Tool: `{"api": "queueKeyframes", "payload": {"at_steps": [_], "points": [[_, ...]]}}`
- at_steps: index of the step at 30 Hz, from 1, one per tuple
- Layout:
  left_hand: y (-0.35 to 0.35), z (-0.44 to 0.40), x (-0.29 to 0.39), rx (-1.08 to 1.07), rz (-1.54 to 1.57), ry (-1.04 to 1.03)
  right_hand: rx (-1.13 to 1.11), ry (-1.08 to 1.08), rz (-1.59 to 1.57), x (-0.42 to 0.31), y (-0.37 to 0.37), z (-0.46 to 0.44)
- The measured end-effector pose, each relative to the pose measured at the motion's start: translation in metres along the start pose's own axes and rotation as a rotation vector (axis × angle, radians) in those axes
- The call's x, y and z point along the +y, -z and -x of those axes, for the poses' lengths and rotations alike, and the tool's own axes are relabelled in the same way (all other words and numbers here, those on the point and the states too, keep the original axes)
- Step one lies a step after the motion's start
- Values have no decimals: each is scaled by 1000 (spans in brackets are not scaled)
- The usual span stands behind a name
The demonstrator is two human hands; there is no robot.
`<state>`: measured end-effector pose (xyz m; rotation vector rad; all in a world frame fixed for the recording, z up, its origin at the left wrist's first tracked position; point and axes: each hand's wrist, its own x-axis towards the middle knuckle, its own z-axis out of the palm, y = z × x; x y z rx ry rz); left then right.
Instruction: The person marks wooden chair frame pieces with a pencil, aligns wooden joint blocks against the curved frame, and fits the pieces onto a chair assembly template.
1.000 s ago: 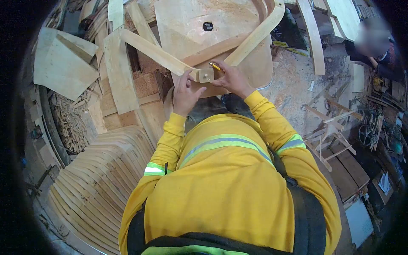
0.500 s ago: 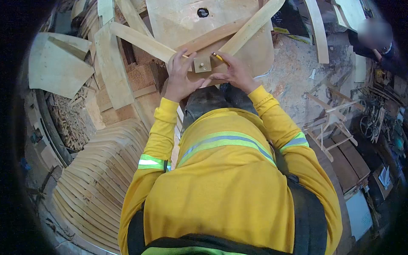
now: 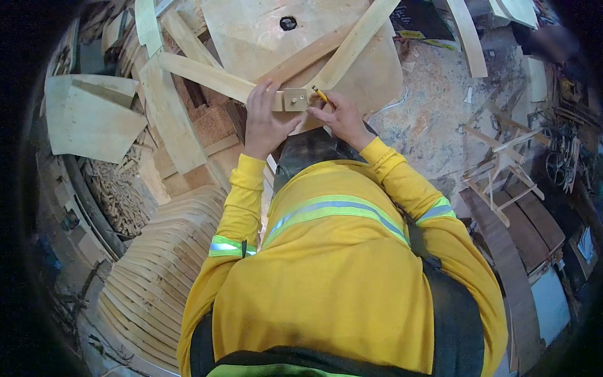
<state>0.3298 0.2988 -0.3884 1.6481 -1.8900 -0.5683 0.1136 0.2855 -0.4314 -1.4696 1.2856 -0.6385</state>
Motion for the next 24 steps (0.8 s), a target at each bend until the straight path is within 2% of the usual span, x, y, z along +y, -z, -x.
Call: {"api": "queueKeyframes", "payload": {"at_steps": [4,7,10,13,16,19,22,24], "points": [[-8,-10,-17,-238,34,-24,-54,-55,-299,13,-15,7],[-9,-4,-29,-186,98,-187,-22,-167,-399,-11,-10,11],[-14,3,-27,-130,267,6,-3,-156,-440,-13,-9,12],[-6,-5,-14,-184,385,176,-27,-272,-483,-7,-13,11],[-10,1,-21,-141,559,158,-43,-309,-619,-17,-10,10],[7,9,-11,-29,451,-43,-67,-336,-660,-41,0,12],[9,20,-10,64,294,-231,-99,-303,-874,-57,7,13],[6,22,-10,126,298,-275,-96,-331,-940,-66,10,14]]}}
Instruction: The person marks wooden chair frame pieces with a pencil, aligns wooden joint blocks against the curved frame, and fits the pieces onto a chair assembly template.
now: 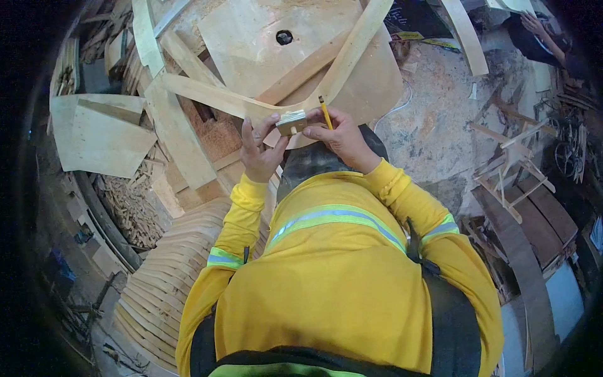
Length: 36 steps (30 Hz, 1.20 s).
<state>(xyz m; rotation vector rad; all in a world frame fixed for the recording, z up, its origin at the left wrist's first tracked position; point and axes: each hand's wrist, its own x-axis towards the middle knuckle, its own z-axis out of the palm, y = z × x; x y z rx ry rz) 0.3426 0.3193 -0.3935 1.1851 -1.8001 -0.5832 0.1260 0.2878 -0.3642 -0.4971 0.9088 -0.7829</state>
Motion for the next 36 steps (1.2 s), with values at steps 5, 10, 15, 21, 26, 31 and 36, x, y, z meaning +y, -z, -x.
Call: {"api": "queueKeyframes", "payload": {"at_steps": [5,10,15,21,26,31,36], "points": [[-3,-9,13,103,54,15,4,-59,-5,-12,-3,3],[-1,-11,20,152,82,-16,-25,-11,17,-19,-11,4],[2,-25,53,234,393,328,-113,-5,-132,-23,-12,4],[11,-13,45,144,1313,919,-121,47,2,-25,-15,3],[15,-21,54,182,1808,1107,-107,88,175,-21,-20,-3],[11,-19,53,255,1997,1142,-149,67,57,-20,-20,-4],[10,-17,51,221,2212,1117,-221,36,3,-27,-19,2]]}}
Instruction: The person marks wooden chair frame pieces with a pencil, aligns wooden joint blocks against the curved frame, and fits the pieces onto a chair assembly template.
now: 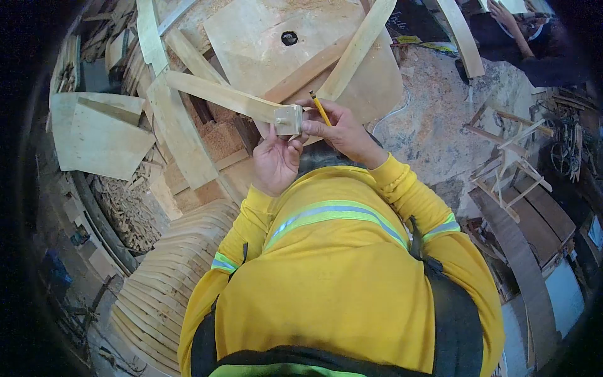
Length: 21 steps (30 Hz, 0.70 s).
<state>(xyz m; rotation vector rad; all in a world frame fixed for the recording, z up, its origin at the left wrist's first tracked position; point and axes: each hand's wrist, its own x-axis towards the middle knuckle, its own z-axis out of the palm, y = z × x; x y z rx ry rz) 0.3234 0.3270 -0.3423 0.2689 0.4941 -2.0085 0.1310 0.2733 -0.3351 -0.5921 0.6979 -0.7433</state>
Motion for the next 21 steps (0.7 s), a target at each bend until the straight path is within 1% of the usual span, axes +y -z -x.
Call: {"api": "queueKeyframes", "payload": {"at_steps": [4,7,10,13,16,19,21], "points": [[8,2,3,13,-25,14,23,-13,39,-8,-5,0],[-4,2,1,20,-50,29,14,-12,17,-12,-9,0],[-2,4,-2,145,-272,-73,41,8,159,-14,-8,4],[11,-1,-7,295,-710,-249,69,113,440,4,9,1],[30,-6,-8,333,-968,-280,45,89,464,26,31,-3],[54,-9,-7,298,-1180,-338,29,256,977,39,49,-5],[65,-5,-7,353,-1208,-322,23,250,1052,38,40,0]]}}
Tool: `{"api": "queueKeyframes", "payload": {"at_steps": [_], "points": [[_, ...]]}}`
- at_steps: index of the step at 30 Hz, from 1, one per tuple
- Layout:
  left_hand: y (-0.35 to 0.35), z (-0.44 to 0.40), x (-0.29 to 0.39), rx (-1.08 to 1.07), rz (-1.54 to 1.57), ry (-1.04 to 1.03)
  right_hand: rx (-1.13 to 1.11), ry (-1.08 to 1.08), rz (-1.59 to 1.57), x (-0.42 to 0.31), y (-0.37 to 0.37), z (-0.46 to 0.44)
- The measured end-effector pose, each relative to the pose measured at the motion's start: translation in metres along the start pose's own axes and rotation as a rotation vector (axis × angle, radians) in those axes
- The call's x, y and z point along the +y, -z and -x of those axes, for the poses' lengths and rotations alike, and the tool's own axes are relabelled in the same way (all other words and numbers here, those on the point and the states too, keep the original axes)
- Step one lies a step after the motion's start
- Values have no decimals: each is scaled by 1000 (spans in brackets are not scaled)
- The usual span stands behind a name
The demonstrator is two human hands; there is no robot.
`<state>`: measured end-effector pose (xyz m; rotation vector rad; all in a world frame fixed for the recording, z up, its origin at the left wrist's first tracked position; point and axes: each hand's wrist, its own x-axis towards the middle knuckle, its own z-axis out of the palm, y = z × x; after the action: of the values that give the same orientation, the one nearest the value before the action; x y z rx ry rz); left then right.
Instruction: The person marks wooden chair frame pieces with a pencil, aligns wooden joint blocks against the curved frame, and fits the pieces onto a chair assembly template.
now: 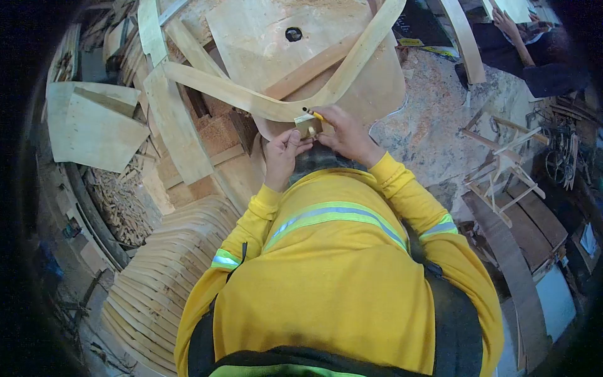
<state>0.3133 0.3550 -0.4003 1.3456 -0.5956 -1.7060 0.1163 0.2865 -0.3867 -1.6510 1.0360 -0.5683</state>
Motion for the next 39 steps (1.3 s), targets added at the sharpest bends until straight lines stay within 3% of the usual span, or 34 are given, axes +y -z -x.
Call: {"api": "queueKeyframes", "payload": {"at_steps": [7,13,19,22,25,28,31,37,39], "points": [[1,-11,-9,115,-111,-77,58,48,161,-8,-4,-13],[10,-33,1,143,-336,123,-26,-19,290,11,1,-29],[15,-42,-10,130,-192,96,-147,-14,399,5,12,-46],[8,-36,7,184,-294,227,-190,-17,396,9,16,-50],[16,-34,14,190,-847,2,-208,-51,374,5,17,-52],[9,-25,27,287,-801,-198,-155,29,434,12,15,-49],[10,-32,39,248,-950,-568,24,62,215,16,23,-45],[14,-59,41,71,-1090,-701,55,-364,-136,24,35,-35],[20,-66,33,38,-1055,-684,109,-367,-274,34,17,-31]]}}
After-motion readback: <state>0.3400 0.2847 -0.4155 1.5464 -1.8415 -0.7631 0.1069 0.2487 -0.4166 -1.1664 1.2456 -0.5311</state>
